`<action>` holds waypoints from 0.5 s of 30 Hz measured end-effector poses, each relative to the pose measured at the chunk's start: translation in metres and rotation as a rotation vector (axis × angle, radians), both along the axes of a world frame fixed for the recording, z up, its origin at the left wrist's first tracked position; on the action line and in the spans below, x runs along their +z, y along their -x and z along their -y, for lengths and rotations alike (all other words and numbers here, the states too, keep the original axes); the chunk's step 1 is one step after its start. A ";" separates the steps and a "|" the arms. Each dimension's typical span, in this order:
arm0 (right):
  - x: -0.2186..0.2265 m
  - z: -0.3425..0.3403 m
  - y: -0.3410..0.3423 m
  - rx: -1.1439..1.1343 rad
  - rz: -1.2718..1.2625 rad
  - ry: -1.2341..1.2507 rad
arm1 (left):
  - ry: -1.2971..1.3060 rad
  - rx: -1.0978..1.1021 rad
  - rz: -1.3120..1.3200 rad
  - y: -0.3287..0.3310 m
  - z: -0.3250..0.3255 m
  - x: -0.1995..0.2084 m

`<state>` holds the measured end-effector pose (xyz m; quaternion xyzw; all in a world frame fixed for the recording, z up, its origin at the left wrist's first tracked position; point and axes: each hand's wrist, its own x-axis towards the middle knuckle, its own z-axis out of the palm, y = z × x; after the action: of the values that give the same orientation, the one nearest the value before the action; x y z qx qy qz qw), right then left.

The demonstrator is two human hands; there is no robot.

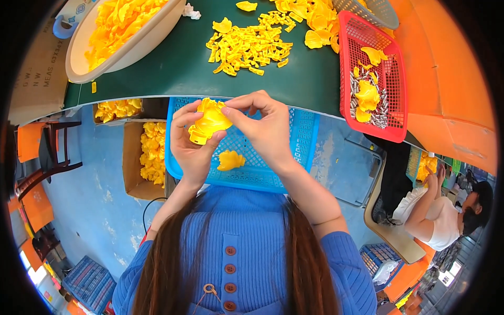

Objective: Assembling small yellow plastic toy components by manually inserting small metal pins into them.

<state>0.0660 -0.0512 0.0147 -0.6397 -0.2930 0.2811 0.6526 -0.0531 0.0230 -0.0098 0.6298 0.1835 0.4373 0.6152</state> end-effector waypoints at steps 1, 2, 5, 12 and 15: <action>0.001 0.000 0.001 -0.009 0.028 0.029 | 0.001 0.001 0.000 0.000 0.000 0.000; 0.001 0.000 0.002 -0.017 0.057 0.059 | -0.033 0.014 -0.005 0.000 -0.001 0.000; -0.004 -0.001 0.002 -0.002 0.064 0.065 | -0.021 0.018 -0.001 0.000 -0.001 -0.002; -0.004 -0.002 0.001 0.078 0.480 -0.027 | 0.148 0.028 0.071 0.002 -0.002 -0.008; -0.006 0.001 0.002 0.118 0.499 -0.056 | 0.174 0.027 0.091 0.000 -0.002 -0.006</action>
<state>0.0644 -0.0524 0.0090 -0.6529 -0.4893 0.1439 0.5600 -0.0527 0.0247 -0.0161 0.5509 0.2012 0.4558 0.6695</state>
